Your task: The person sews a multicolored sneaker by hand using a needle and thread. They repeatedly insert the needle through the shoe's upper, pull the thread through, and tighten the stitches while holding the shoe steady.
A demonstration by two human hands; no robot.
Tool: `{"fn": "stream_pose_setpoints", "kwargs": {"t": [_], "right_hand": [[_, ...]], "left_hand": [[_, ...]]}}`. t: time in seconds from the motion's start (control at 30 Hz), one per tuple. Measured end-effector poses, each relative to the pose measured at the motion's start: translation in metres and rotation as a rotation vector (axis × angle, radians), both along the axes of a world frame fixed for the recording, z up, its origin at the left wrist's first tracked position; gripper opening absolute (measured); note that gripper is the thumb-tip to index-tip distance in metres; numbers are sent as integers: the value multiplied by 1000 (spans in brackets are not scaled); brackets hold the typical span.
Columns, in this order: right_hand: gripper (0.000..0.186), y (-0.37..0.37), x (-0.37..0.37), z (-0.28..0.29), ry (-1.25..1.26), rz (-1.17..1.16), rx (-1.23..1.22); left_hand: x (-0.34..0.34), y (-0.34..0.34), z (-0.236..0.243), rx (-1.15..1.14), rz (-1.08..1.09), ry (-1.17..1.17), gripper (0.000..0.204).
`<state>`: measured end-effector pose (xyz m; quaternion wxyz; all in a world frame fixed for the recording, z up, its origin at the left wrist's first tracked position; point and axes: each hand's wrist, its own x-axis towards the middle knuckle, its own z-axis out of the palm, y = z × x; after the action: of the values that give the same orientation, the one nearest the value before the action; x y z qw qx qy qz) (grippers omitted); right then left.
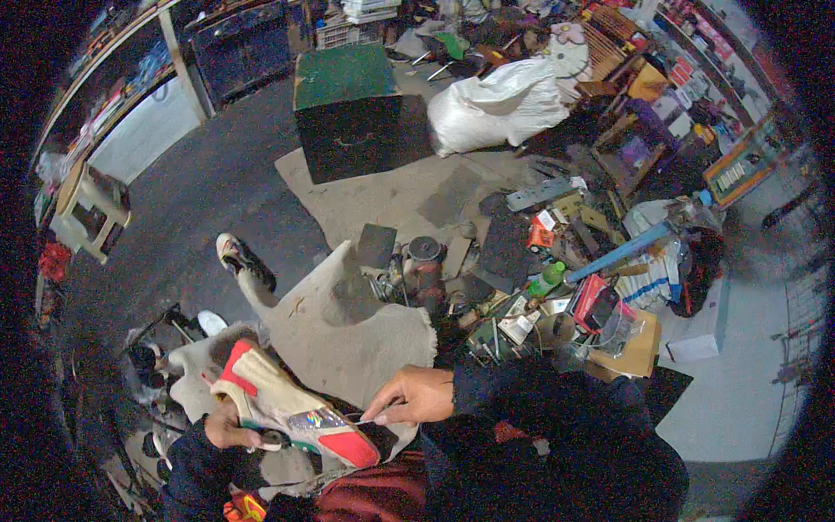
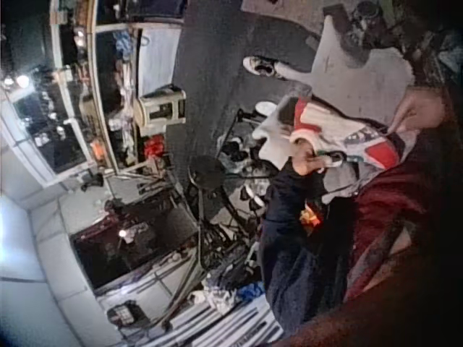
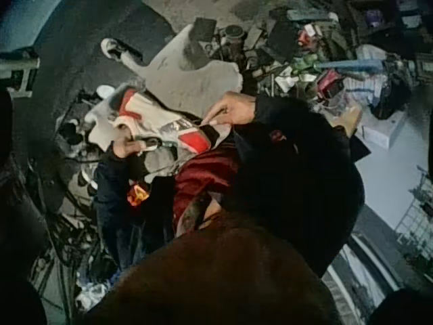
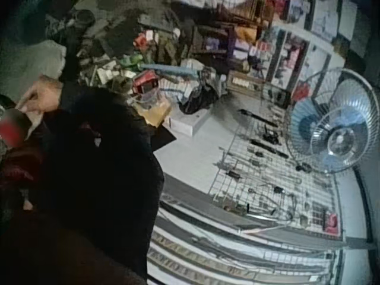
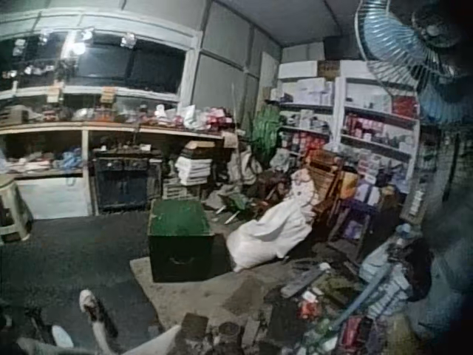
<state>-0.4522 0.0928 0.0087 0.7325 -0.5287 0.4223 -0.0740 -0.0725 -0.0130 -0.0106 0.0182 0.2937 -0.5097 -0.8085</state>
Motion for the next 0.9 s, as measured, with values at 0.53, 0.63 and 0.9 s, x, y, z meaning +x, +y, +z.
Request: {"fn": "stream_pose_setpoints", "kwargs": {"t": [0.53,0.63,0.9], "right_hand": [[33,-17,5,13,15,144,-148],[32,-21,16,14,-29,123,-191],[34,-23,37,0,87,177,-121]], "left_hand": [[-46,60,-27,-8,176,-182,40],[-52,50,-6,-108,246,-186,41],[-54,36,-13,90,139,98,34]]}}
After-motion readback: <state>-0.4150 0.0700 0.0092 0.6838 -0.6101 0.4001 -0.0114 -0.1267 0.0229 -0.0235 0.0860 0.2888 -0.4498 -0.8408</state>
